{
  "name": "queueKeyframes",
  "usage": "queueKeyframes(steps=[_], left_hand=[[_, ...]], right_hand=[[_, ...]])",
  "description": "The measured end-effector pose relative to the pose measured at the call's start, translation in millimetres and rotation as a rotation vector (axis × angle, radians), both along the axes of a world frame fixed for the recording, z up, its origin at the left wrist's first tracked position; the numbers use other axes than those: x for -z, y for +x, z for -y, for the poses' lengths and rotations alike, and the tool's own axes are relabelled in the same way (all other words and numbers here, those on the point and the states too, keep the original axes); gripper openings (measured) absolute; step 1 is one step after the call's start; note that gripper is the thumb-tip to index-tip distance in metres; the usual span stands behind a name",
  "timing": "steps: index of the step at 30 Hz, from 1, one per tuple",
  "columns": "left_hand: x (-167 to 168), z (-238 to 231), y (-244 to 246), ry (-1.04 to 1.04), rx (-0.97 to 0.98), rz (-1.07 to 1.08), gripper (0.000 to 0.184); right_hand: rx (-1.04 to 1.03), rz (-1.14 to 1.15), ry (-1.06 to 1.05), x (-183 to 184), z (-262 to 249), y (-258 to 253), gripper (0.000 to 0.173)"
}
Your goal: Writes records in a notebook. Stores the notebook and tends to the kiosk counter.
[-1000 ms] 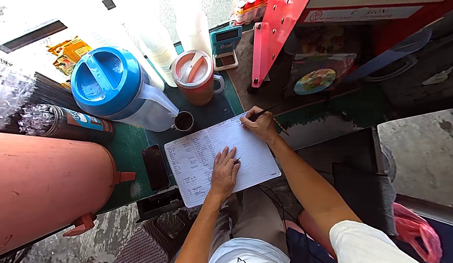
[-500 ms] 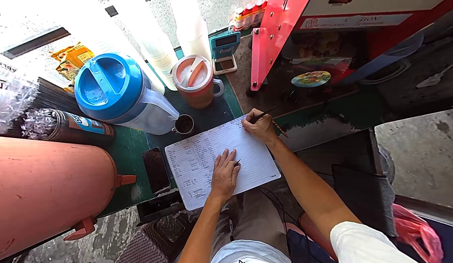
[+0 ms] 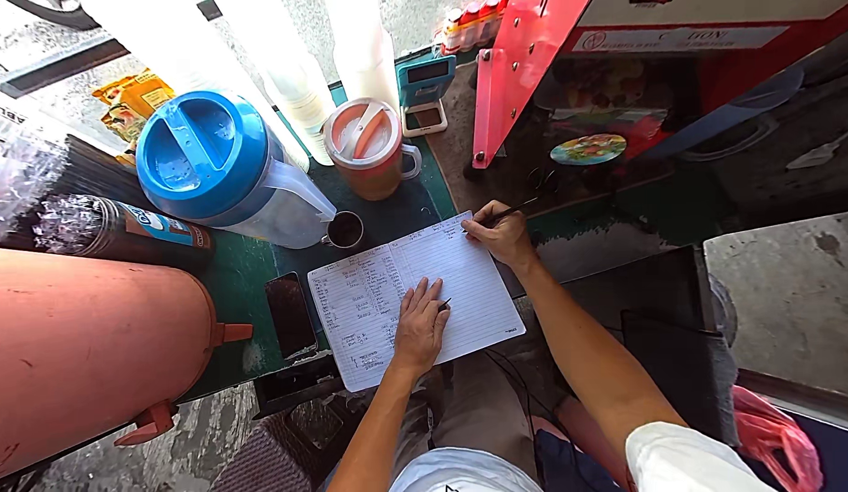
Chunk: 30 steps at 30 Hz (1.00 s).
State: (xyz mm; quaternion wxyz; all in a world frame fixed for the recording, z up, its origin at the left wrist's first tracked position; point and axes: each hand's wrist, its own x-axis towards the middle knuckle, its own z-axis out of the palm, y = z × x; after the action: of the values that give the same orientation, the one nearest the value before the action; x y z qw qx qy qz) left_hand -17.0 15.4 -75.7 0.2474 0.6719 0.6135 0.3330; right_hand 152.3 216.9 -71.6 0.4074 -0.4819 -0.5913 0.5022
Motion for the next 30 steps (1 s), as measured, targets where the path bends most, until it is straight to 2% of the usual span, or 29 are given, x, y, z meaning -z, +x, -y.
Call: queueKeyframes(steps=[6, 20, 30], left_hand=[[-1.0, 0.4, 0.3, -0.008, 0.001, 0.005, 0.048], [-1.3, 0.2, 0.1, 0.006, 0.006, 0.002, 0.049], [-1.6, 0.4, 0.1, 0.0, 0.006, 0.0, 0.049]], right_hand=[[-0.032, 0.149, 0.099, -1.2, 5.8, 2.9, 0.018], [0.009, 0.093, -0.008, -3.8, 7.2, 4.5, 0.02], [0.009, 0.14, 0.054, -5.5, 8.3, 2.2, 0.018]])
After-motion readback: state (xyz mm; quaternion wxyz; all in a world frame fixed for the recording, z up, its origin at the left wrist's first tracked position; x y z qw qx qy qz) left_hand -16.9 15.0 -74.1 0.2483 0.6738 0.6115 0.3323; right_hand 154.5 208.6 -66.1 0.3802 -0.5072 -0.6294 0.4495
